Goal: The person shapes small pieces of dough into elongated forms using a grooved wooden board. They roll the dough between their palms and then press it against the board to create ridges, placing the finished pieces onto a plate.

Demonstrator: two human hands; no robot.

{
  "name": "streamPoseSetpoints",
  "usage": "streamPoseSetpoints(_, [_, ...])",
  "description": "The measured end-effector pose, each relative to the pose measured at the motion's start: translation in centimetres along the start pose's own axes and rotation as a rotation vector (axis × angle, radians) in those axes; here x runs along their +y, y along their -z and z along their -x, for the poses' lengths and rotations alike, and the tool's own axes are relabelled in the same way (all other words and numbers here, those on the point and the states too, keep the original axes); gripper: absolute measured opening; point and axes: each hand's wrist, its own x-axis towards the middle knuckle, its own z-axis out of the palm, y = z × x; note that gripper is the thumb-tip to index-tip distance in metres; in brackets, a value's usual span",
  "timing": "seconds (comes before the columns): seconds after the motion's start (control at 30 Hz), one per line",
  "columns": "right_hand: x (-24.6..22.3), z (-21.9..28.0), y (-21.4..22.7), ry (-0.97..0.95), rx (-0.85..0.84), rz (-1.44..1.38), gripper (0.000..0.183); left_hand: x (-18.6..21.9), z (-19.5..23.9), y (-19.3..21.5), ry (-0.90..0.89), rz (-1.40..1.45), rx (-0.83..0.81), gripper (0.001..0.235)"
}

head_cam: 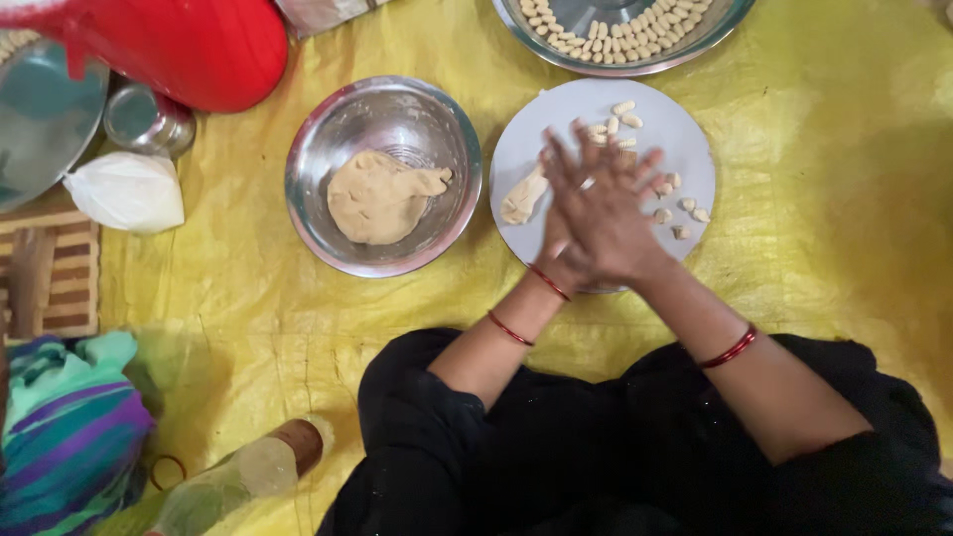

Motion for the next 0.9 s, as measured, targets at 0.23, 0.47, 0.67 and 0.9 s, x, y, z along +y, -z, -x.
streamPoseSetpoints(0.23, [-0.4, 1.0, -0.8, 0.127, 0.017, -0.209, 0.097, 0.2, -2.2, -6.4, -0.565, -0.005, 0.205, 0.073])
streamPoseSetpoints(0.47, [-0.2, -0.1, -0.6, -0.102, -0.176, 0.139, 0.112, 0.2, -1.0, -3.0, 0.018, 0.215, 0.048, 0.09])
streamPoseSetpoints(0.67, [0.5, 0.5, -1.4, 0.049, 0.01, -0.221, 0.096, -2.0, 0.2, 3.1, -0.111, 0.257, 0.174, 0.092])
streamPoseSetpoints(0.9, [0.8, 1.3, -4.2, 0.181, 0.043, -0.211, 0.102, 1.8, -0.9, -3.7, 0.102, 0.34, 0.259, 0.114])
